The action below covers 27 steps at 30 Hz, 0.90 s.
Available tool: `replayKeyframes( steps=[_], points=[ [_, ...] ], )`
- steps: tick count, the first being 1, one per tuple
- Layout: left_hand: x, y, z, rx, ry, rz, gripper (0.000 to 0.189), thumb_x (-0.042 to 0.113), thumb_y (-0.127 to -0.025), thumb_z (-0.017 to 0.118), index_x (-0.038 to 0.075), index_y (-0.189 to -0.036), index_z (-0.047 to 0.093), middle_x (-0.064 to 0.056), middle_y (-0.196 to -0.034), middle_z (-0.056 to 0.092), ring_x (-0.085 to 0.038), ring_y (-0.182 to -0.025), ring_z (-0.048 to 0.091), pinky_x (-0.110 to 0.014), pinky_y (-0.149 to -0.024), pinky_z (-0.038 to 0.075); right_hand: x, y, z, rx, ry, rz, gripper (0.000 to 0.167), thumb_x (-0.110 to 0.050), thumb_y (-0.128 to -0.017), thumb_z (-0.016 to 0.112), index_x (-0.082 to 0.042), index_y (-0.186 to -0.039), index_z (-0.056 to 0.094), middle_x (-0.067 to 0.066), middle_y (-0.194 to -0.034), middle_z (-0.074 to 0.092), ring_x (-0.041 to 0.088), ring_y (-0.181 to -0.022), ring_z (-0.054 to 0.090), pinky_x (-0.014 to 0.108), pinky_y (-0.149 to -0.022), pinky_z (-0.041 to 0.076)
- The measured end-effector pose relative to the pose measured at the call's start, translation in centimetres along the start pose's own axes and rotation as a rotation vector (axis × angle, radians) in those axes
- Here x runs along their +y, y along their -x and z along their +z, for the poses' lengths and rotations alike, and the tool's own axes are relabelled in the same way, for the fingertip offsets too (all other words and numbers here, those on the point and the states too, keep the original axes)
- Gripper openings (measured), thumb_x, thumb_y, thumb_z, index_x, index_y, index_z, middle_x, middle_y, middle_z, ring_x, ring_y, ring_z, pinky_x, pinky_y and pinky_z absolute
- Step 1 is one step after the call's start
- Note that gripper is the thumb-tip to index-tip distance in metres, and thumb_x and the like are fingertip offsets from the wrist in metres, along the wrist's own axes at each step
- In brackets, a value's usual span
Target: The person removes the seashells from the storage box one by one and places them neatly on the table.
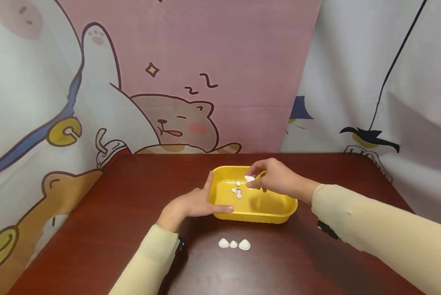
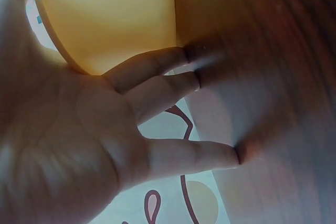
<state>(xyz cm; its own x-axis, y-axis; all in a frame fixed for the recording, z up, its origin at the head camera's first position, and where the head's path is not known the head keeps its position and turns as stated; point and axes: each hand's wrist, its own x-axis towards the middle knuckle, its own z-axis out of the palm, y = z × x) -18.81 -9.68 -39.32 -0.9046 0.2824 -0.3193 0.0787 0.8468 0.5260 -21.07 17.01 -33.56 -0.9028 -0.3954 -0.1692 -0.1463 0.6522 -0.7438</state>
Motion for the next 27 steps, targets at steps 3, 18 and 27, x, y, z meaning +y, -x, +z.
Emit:
replayKeyframes(
  steps=[3, 18, 27],
  points=[
    [0.0, 0.1, 0.0, 0.001, 0.005, 0.001, 0.143, 0.085, -0.077, 0.073, 0.023, -0.171, -0.015, -0.027, -0.147, 0.061, -0.035, -0.127, 0.066, -0.052, -0.108, 0.052, -0.6, 0.9, 0.1, -0.001, -0.016, -0.011, 0.034, -0.024, -0.095, 0.082, -0.005, -0.12, 0.073, 0.01, -0.106, 0.07, 0.022, -0.08, 0.064, 0.033, -0.07, 0.057],
    [0.0, -0.2, 0.2, 0.014, 0.027, 0.014, 0.142, 0.08, -0.077, 0.076, 0.024, -0.171, -0.014, -0.019, -0.115, 0.069, -0.027, -0.103, 0.068, -0.047, -0.1, 0.053, 0.3, 6.4, 3.8, -0.23, -0.203, -0.138, 0.027, -0.028, -0.108, 0.064, -0.002, -0.113, 0.072, 0.008, -0.082, 0.067, 0.019, -0.069, 0.063, 0.031, -0.064, 0.057],
    [0.1, -0.3, 0.2, 0.005, 0.045, 0.022, 0.143, 0.079, -0.077, 0.078, 0.023, -0.171, -0.015, -0.012, -0.102, 0.068, -0.025, -0.097, 0.067, -0.046, -0.098, 0.053, 4.0, 8.0, 6.9, -0.276, -0.324, -0.209, 0.027, -0.013, -0.107, 0.064, 0.008, -0.124, 0.065, 0.013, -0.084, 0.068, 0.014, -0.066, 0.065, 0.029, -0.059, 0.057]
  ],
)
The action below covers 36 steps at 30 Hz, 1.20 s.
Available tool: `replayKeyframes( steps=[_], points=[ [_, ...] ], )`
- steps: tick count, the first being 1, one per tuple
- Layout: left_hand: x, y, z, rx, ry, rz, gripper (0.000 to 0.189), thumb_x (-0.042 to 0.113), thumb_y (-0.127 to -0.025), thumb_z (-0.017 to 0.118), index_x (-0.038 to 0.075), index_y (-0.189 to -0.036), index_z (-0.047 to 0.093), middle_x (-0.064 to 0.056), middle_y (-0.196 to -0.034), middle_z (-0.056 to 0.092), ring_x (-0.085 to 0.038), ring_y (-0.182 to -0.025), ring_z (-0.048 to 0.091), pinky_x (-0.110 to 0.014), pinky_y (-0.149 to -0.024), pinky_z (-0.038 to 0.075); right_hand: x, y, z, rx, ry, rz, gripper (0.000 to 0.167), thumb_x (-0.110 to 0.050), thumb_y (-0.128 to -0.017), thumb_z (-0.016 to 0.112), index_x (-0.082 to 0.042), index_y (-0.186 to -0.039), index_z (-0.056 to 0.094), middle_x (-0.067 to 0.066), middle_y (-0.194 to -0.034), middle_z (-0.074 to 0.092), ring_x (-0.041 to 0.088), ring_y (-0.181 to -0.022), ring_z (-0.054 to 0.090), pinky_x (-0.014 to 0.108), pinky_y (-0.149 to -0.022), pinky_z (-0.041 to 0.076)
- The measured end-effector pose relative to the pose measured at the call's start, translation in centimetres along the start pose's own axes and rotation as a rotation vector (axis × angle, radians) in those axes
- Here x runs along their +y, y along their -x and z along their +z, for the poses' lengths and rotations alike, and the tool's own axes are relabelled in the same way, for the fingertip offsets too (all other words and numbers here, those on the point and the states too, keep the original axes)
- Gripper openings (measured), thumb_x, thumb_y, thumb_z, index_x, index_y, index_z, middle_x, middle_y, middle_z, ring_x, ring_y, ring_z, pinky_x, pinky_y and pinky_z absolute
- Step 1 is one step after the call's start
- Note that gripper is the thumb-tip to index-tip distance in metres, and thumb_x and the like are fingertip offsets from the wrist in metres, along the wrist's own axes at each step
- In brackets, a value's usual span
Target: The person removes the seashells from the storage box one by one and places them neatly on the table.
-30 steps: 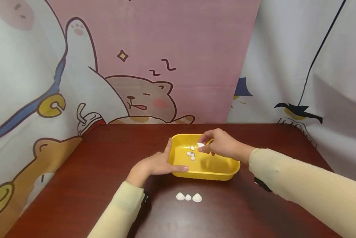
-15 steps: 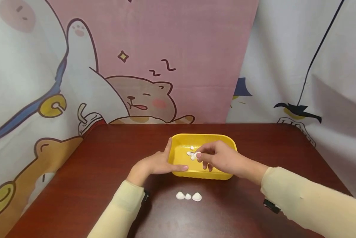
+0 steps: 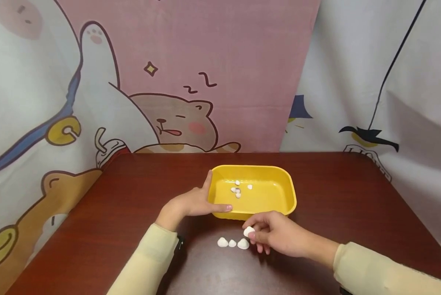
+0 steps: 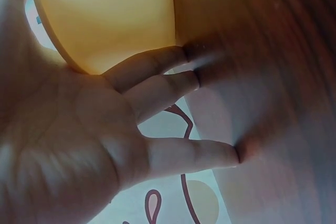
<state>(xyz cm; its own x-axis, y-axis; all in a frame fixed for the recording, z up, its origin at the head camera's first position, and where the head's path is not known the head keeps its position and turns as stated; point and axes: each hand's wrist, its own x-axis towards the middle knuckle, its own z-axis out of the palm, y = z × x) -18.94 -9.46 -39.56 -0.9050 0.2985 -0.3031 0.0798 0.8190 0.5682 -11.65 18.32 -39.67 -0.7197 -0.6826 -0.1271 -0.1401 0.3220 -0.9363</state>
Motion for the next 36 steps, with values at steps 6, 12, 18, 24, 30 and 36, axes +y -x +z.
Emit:
replayKeyframes(
  steps=[6, 12, 18, 24, 30, 36],
  points=[
    [0.1, 0.0, 0.0, 0.005, -0.002, 0.005, 0.143, 0.079, -0.077, 0.077, 0.023, -0.171, -0.014, -0.019, -0.118, 0.068, -0.027, -0.109, 0.067, -0.048, -0.102, 0.053, 2.3, 0.3, 0.5, 0.014, -0.067, 0.023, 0.026, -0.006, -0.103, 0.067, 0.012, -0.121, 0.059, 0.017, -0.086, 0.072, 0.013, -0.067, 0.069, 0.03, -0.059, 0.059],
    [0.1, 0.1, 0.0, -0.001, -0.005, 0.0, 0.143, 0.08, -0.076, 0.077, 0.024, -0.171, -0.015, -0.018, -0.118, 0.068, -0.028, -0.11, 0.067, -0.048, -0.103, 0.052, 3.3, 0.6, 1.0, 0.05, -0.038, 0.063, 0.021, -0.01, -0.102, 0.071, 0.005, -0.115, 0.065, 0.009, -0.081, 0.071, 0.013, -0.062, 0.067, 0.032, -0.054, 0.058],
    [0.1, 0.2, 0.0, 0.0, 0.002, -0.003, 0.143, 0.08, -0.076, 0.078, 0.025, -0.171, -0.014, -0.02, -0.122, 0.068, -0.028, -0.11, 0.068, -0.048, -0.103, 0.053, 3.5, 0.8, 1.2, 0.13, 0.183, 0.084, 0.015, -0.021, -0.098, 0.078, -0.01, -0.108, 0.075, -0.002, -0.071, 0.064, 0.007, -0.052, 0.058, 0.028, -0.045, 0.05],
    [0.2, 0.2, -0.2, 0.003, 0.008, 0.002, 0.143, 0.079, -0.076, 0.078, 0.024, -0.171, -0.013, -0.019, -0.117, 0.069, -0.028, -0.107, 0.068, -0.048, -0.101, 0.053, 3.6, 0.8, 1.3, 0.164, 0.279, 0.099, 0.013, -0.025, -0.096, 0.08, -0.018, -0.107, 0.08, -0.006, -0.066, 0.061, 0.006, -0.049, 0.055, 0.028, -0.044, 0.048],
    [0.1, 0.3, -0.2, -0.002, 0.011, -0.008, 0.143, 0.079, -0.076, 0.078, 0.023, -0.171, -0.013, -0.019, -0.118, 0.069, -0.027, -0.107, 0.068, -0.049, -0.101, 0.053, 3.6, 0.8, 1.3, 0.154, 0.272, 0.122, 0.017, -0.025, -0.096, 0.08, -0.018, -0.111, 0.082, -0.006, -0.061, 0.059, 0.007, -0.05, 0.055, 0.028, -0.045, 0.049],
    [0.0, 0.3, -0.3, 0.003, 0.024, -0.003, 0.143, 0.079, -0.076, 0.078, 0.022, -0.172, -0.011, -0.018, -0.116, 0.068, -0.027, -0.106, 0.067, -0.049, -0.101, 0.052, 3.5, 0.8, 1.2, 0.15, 0.267, 0.119, 0.019, -0.026, -0.097, 0.079, -0.017, -0.113, 0.081, -0.004, -0.066, 0.06, 0.007, -0.051, 0.055, 0.028, -0.046, 0.049]
  ],
)
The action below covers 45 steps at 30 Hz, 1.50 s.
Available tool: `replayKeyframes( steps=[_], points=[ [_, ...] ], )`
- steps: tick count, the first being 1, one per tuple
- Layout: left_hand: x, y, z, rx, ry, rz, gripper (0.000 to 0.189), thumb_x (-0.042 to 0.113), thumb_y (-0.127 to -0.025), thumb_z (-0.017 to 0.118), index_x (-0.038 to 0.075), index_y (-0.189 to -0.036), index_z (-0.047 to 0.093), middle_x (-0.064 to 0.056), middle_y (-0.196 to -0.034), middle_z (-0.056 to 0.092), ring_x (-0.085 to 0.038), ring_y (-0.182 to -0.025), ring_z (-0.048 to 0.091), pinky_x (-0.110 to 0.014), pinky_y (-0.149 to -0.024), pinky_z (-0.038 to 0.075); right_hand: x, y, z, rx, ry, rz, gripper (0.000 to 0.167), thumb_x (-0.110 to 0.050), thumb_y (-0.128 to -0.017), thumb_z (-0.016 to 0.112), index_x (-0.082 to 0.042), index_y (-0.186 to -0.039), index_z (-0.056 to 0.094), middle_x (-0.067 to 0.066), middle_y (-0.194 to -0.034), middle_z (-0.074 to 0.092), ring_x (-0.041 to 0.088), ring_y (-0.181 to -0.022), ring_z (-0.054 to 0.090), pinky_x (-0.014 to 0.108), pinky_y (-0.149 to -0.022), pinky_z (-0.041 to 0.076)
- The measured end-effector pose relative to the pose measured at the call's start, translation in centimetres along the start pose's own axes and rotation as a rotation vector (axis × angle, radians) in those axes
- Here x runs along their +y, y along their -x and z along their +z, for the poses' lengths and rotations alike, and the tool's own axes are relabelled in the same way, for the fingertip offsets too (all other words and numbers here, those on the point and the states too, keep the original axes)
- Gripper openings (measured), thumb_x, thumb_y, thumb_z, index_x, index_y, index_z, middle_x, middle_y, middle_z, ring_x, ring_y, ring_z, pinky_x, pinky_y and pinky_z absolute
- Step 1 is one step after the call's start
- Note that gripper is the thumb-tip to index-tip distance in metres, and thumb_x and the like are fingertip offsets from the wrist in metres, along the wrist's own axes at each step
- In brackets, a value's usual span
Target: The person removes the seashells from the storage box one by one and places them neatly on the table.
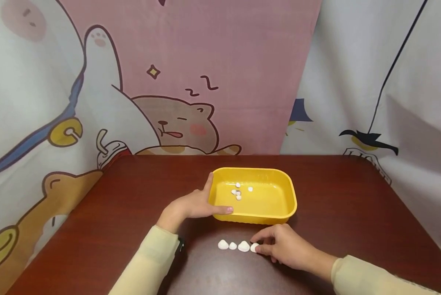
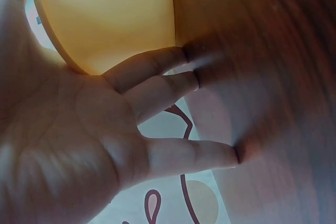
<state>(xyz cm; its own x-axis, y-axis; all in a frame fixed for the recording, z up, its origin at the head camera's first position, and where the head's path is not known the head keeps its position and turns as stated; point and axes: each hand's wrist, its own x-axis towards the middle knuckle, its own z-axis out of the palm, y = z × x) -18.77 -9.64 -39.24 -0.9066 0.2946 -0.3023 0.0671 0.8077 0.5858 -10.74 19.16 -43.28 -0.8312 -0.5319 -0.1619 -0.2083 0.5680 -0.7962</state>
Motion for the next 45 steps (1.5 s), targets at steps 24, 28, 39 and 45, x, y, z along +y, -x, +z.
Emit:
replayKeyframes(
  steps=[24, 28, 39, 45],
  points=[
    [-0.1, -0.1, 0.0, 0.002, -0.029, 0.007, 0.142, 0.079, -0.077, 0.077, 0.023, -0.171, -0.012, -0.016, -0.11, 0.069, -0.025, -0.098, 0.068, -0.046, -0.095, 0.053, -6.5, -3.5, -5.5, -0.025, 0.044, -0.014, 0.031, -0.029, -0.096, 0.08, -0.008, -0.119, 0.077, 0.002, -0.069, 0.06, 0.014, -0.058, 0.055, 0.026, -0.052, 0.047],
    [-0.1, 0.0, 0.0, 0.002, -0.056, -0.012, 0.142, 0.083, -0.077, 0.075, 0.024, -0.172, -0.013, -0.024, -0.138, 0.065, -0.033, -0.119, 0.069, -0.051, -0.104, 0.053, -7.3, -5.4, -6.9, -0.004, 0.105, -0.016, 0.031, -0.027, -0.095, 0.081, -0.006, -0.119, 0.077, 0.0, -0.065, 0.058, 0.015, -0.057, 0.052, 0.026, -0.052, 0.045],
    [-0.3, 0.0, 0.0, -0.004, -0.08, -0.01, 0.143, 0.086, -0.077, 0.071, 0.023, -0.171, -0.016, -0.027, -0.158, 0.053, -0.04, -0.138, 0.061, -0.054, -0.112, 0.05, -9.1, -10.1, -8.9, -0.119, 0.2, -0.006, 0.035, -0.031, -0.097, 0.079, -0.011, -0.126, 0.076, 0.001, -0.068, 0.062, 0.014, -0.061, 0.055, 0.028, -0.059, 0.048],
    [-0.2, -0.1, 0.1, -0.013, -0.08, -0.008, 0.143, 0.087, -0.077, 0.07, 0.023, -0.171, -0.016, -0.028, -0.158, 0.052, -0.041, -0.138, 0.061, -0.054, -0.112, 0.05, -9.1, -12.7, -9.7, -0.198, 0.184, 0.008, 0.033, -0.03, -0.098, 0.078, -0.01, -0.125, 0.076, 0.002, -0.073, 0.065, 0.015, -0.066, 0.057, 0.027, -0.066, 0.051]
  ],
)
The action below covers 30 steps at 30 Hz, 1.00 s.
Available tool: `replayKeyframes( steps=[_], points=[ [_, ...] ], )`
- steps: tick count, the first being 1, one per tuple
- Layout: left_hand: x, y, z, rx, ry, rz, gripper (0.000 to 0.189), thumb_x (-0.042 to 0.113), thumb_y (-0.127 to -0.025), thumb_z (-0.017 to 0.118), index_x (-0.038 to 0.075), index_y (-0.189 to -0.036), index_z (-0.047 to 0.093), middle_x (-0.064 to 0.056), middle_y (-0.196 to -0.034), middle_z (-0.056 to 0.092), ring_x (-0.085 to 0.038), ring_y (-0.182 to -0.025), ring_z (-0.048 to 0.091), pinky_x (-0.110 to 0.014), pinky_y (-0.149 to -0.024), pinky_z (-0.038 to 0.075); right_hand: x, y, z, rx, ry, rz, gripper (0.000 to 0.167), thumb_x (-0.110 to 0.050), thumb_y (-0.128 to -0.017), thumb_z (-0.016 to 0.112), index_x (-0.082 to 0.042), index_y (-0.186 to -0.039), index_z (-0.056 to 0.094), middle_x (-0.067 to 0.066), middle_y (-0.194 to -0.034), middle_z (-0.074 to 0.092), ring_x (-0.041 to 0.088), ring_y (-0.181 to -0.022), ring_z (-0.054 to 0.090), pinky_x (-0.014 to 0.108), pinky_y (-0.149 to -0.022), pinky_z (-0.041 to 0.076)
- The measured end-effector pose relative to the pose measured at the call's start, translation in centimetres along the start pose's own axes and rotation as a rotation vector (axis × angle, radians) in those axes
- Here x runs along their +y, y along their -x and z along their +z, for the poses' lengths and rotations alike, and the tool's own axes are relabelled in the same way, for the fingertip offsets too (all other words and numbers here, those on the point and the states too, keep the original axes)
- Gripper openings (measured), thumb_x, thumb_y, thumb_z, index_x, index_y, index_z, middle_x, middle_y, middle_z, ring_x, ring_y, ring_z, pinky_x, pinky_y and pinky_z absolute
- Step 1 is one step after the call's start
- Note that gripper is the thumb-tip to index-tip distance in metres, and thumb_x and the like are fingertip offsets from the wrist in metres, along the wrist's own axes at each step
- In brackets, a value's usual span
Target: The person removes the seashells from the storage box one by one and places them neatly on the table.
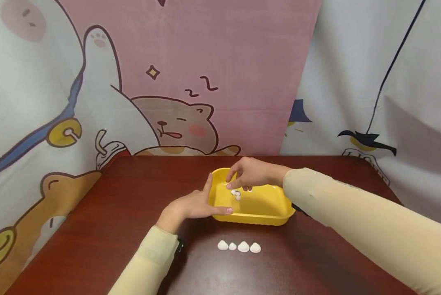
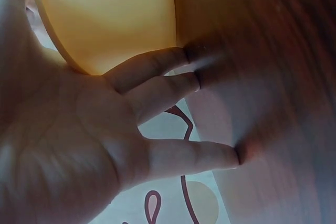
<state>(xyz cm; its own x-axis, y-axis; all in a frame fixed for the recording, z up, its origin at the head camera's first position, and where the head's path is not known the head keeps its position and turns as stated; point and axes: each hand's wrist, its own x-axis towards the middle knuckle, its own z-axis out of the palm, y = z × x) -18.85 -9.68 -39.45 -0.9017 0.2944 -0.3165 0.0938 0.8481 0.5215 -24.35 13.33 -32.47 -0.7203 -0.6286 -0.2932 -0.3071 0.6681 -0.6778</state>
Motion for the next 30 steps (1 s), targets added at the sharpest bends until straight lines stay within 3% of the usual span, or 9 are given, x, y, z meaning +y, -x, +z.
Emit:
replayKeyframes(
  steps=[9, 16, 21, 30],
  points=[
    [-0.1, -0.2, 0.2, -0.016, 0.014, 0.013, 0.143, 0.086, -0.078, 0.07, 0.018, -0.171, -0.015, -0.028, -0.161, 0.049, -0.04, -0.141, 0.058, -0.054, -0.114, 0.049, 2.3, -2.9, -0.5, 0.085, -0.074, 0.005, 0.04, -0.031, -0.099, 0.077, -0.008, -0.132, 0.073, 0.004, -0.078, 0.062, 0.018, -0.07, 0.056, 0.035, -0.077, 0.055],
    [-0.1, -0.3, 0.4, -0.021, -0.018, 0.009, 0.144, 0.089, -0.078, 0.068, 0.018, -0.171, -0.016, -0.03, -0.162, 0.046, -0.04, -0.143, 0.058, -0.053, -0.114, 0.049, 4.4, -3.8, 0.4, -0.027, -0.028, -0.004, 0.046, -0.028, -0.097, 0.08, -0.004, -0.134, 0.071, 0.003, -0.069, 0.06, 0.014, -0.059, 0.051, 0.028, -0.063, 0.05],
    [-0.1, -0.2, 0.1, -0.005, -0.031, 0.0, 0.143, 0.09, -0.077, 0.067, 0.02, -0.171, -0.015, -0.028, -0.161, 0.049, -0.04, -0.14, 0.06, -0.054, -0.112, 0.05, 4.6, -4.1, 0.7, -0.023, 0.0, -0.004, 0.044, -0.024, -0.096, 0.081, -0.005, -0.134, 0.072, 0.005, -0.069, 0.061, 0.015, -0.056, 0.051, 0.031, -0.063, 0.052],
    [0.2, 0.0, 0.0, 0.001, -0.033, -0.003, 0.142, 0.089, -0.077, 0.067, 0.02, -0.171, -0.014, -0.03, -0.161, 0.048, -0.041, -0.142, 0.058, -0.054, -0.113, 0.049, 4.7, -5.1, 1.2, -0.069, 0.108, 0.033, 0.039, -0.021, -0.094, 0.083, -0.008, -0.13, 0.074, 0.002, -0.071, 0.06, 0.012, -0.055, 0.048, 0.026, -0.058, 0.045]
  ],
)
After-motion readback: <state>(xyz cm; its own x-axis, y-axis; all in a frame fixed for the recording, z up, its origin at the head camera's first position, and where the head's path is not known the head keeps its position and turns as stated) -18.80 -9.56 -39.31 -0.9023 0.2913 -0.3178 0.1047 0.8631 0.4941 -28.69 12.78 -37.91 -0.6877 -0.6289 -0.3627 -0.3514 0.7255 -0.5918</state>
